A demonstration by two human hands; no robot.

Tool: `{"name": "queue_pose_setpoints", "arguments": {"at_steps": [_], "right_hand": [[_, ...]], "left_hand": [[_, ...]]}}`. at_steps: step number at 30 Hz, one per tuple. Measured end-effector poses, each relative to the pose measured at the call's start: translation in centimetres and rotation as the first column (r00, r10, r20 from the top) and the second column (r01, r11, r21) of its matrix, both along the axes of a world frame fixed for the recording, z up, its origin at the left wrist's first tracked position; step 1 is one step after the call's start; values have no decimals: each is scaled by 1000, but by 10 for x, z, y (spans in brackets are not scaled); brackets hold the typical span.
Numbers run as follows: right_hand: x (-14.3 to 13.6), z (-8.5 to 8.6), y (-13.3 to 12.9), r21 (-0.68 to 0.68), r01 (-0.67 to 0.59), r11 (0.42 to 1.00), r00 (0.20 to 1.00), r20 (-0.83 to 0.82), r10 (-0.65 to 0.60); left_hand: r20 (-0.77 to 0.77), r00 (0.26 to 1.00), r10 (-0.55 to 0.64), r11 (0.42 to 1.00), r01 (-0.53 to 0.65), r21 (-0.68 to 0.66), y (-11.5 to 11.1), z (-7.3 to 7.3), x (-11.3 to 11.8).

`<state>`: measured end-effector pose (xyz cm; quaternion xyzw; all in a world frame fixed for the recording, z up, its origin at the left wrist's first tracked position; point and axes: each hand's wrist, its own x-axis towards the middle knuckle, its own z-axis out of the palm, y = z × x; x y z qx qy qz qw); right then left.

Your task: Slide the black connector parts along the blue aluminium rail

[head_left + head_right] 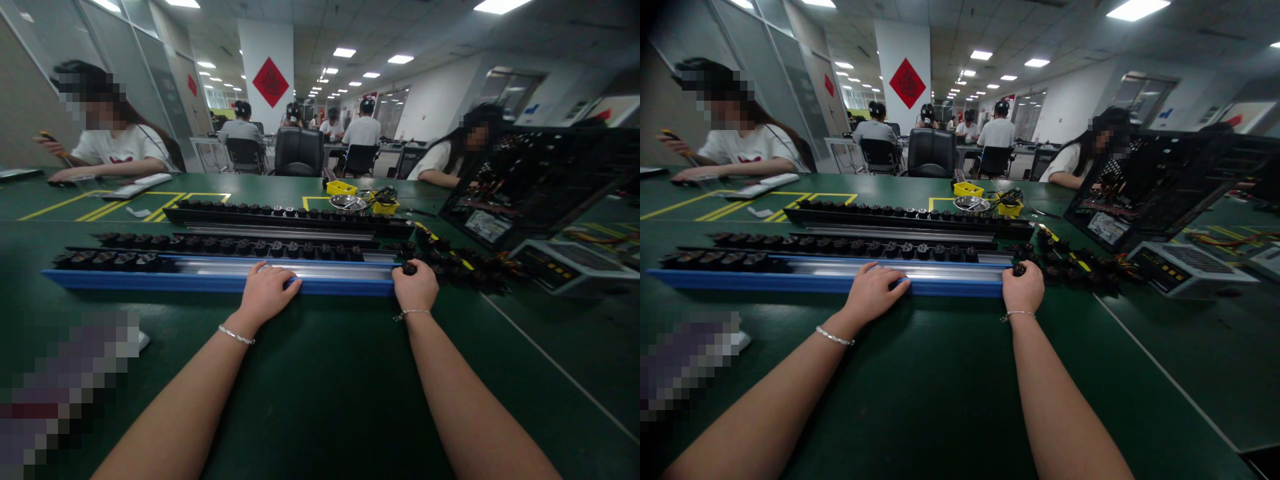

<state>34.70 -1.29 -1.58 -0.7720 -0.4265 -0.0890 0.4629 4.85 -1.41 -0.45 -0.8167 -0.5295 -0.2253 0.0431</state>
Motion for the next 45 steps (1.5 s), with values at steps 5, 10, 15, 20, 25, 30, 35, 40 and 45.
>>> {"name": "queue_pose_setpoints", "arguments": {"at_steps": [5,10,15,20,25,30,35,40,45], "right_hand": [[2,-2,2,26,1,1000,1000,8,-1],[6,-2,2,5,14,1000,1000,-26,-14],[8,-1,2,17,21,1000,999,-44,-20],[8,-2,2,10,35,999,999,-26,-34],[11,-4,4,24,40,999,999,-27,-39],[16,-3,4,-22,69,997,993,-96,-71],[24,-1,5,-36,92,995,988,-122,-95],[49,-8,6,7,177,984,978,-115,-175],[76,-20,9,54,141,989,986,-92,-136]], "left_hand": [[-9,1000,2,1000,-2,2,0,1,0],[-13,1000,-5,1000,4,-1,0,0,0],[-9,1000,-4,1000,4,5,0,0,0],[-8,1000,-4,1000,4,-6,0,0,0],[-1,1000,-3,1000,3,-8,0,1,0],[-6,1000,-3,1000,3,-1,0,0,0],[-24,1000,-4,1000,4,3,0,1,-1],[-27,1000,6,1000,-6,10,-1,1,0],[-28,1000,0,1000,0,6,-1,2,0]]}}
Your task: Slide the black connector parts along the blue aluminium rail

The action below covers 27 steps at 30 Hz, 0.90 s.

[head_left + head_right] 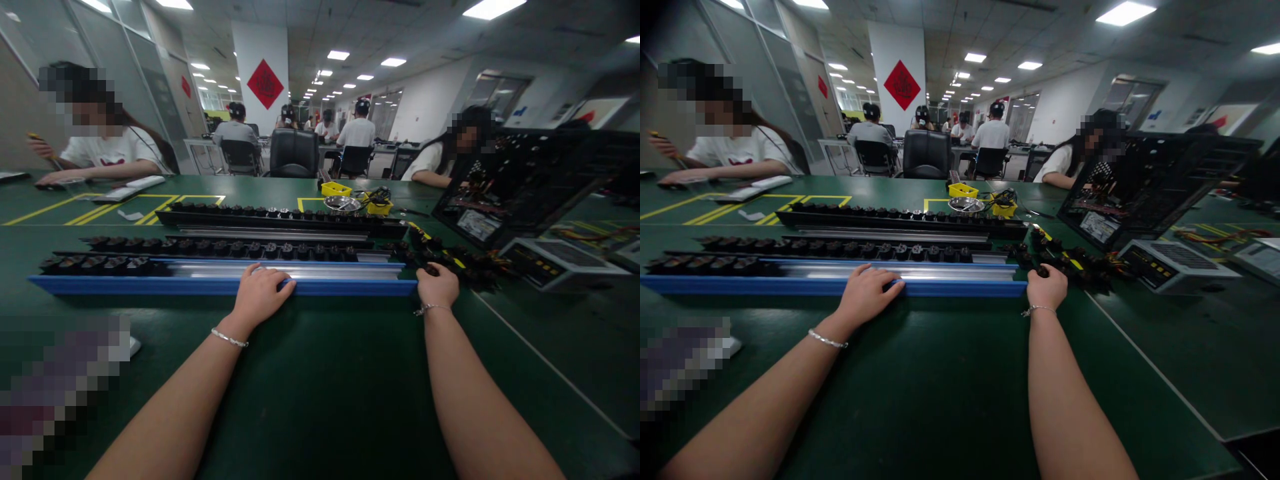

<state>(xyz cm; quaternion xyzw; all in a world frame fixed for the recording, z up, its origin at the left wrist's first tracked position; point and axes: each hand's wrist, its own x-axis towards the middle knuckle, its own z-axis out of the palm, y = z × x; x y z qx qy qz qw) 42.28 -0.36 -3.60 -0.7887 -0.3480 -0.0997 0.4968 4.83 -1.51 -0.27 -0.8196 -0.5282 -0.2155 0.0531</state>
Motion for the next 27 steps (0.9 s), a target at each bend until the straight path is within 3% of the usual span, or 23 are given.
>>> {"name": "queue_pose_setpoints", "arguments": {"at_steps": [6,13,17,22,25,27], "right_hand": [[7,-8,3,-186,-48,981,998,-46,40],[5,-12,3,-156,-52,986,999,-9,52],[7,-12,3,-108,-15,994,999,-31,12],[4,-1,1,3,26,1000,997,-68,-26],[-9,12,-3,142,28,989,999,38,-33],[-22,20,-7,210,-36,977,985,175,-1]], "left_hand": [[7,1000,-17,1000,17,7,0,0,-1],[62,998,29,999,-31,34,1,4,-6],[188,968,164,971,-192,143,6,2,-19],[305,857,416,847,-487,213,15,-4,-37],[321,779,538,776,-607,172,18,-5,-47],[327,729,601,738,-664,125,19,-4,-54]]}}
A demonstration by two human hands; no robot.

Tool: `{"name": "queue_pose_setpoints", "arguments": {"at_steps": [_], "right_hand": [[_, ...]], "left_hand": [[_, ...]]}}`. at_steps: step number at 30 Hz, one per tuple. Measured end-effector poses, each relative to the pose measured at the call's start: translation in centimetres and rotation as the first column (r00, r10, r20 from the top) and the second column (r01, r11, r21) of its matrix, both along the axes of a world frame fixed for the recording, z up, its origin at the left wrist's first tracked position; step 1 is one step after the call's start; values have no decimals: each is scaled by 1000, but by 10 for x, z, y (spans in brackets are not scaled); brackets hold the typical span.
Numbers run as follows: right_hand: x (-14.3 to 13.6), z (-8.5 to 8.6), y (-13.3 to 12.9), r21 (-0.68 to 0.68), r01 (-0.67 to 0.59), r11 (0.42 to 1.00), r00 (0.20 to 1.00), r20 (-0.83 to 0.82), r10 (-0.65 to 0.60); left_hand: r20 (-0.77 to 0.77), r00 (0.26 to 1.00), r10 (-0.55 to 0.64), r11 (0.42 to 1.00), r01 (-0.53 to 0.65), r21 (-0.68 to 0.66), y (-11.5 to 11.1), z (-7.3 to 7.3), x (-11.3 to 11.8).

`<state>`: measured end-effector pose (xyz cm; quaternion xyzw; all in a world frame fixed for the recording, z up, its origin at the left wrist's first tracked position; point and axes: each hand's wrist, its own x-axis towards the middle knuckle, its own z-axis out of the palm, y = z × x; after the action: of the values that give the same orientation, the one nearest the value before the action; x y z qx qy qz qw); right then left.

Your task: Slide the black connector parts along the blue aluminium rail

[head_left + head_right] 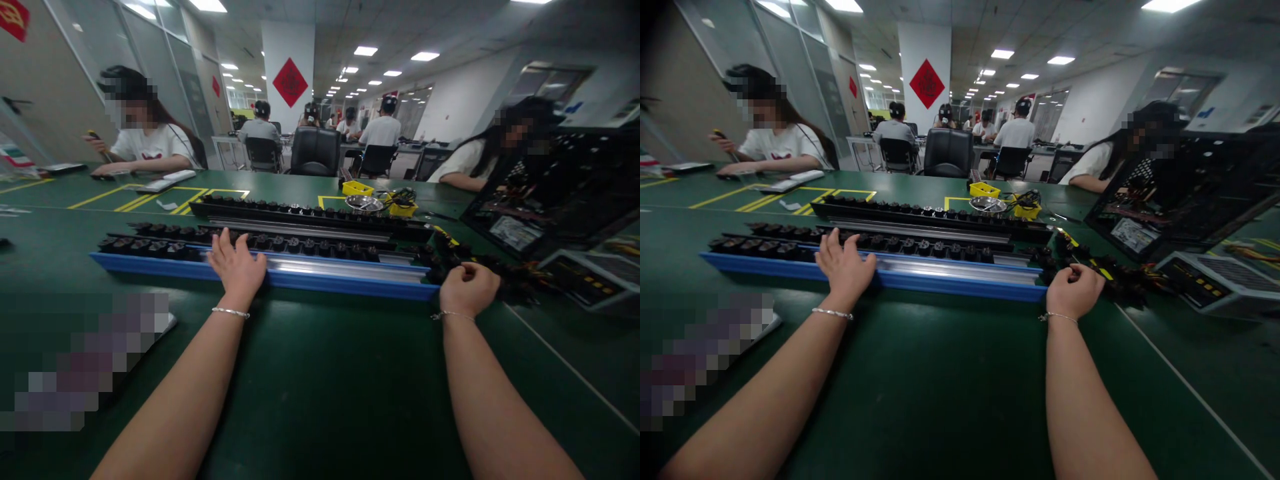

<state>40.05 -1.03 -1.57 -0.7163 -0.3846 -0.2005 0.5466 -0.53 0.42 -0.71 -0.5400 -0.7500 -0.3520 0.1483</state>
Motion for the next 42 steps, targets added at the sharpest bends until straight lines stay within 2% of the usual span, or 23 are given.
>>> {"name": "queue_pose_setpoints", "arguments": {"at_steps": [3,6,8,10,11,13,15,17,19,21,24,31,42], "right_hand": [[-28,5,-4,-19,-150,988,956,254,150],[-58,1,-6,-134,-331,934,827,436,356],[-73,-3,-6,-252,-433,865,717,486,500],[-81,-6,-5,-337,-466,818,658,487,575],[-83,-7,-5,-356,-466,810,653,478,587],[-84,-7,-5,-374,-454,809,666,461,586],[-83,-6,-5,-386,-440,811,677,451,582],[-83,-5,-6,-398,-427,812,684,446,578],[-84,-4,-6,-403,-417,815,691,442,572],[-84,-3,-6,-410,-413,813,694,437,573],[-84,-3,-6,-426,-414,804,688,432,583],[-85,-1,-6,-449,-394,802,693,428,580],[-84,-2,-5,-453,-416,789,697,398,596]], "left_hand": [[56,995,85,994,-81,-76,2,3,-11],[42,993,107,977,-98,-187,6,13,-24],[-22,995,98,965,-100,-240,11,26,-39],[-87,990,112,946,-133,-296,16,42,-60],[-114,987,111,926,-144,-349,18,50,-74],[-131,973,188,863,-227,-450,22,63,-104],[-129,970,204,766,-241,-596,25,70,-135],[-154,979,136,665,-205,-718,26,71,-160],[-206,978,31,645,-177,-743,26,68,-174],[-240,971,-14,662,-171,-730,25,65,-179],[-243,970,-22,689,-161,-707,21,64,-173],[-220,971,96,655,-228,-721,17,63,-158],[-181,975,128,668,-220,-711,19,62,-165]]}}
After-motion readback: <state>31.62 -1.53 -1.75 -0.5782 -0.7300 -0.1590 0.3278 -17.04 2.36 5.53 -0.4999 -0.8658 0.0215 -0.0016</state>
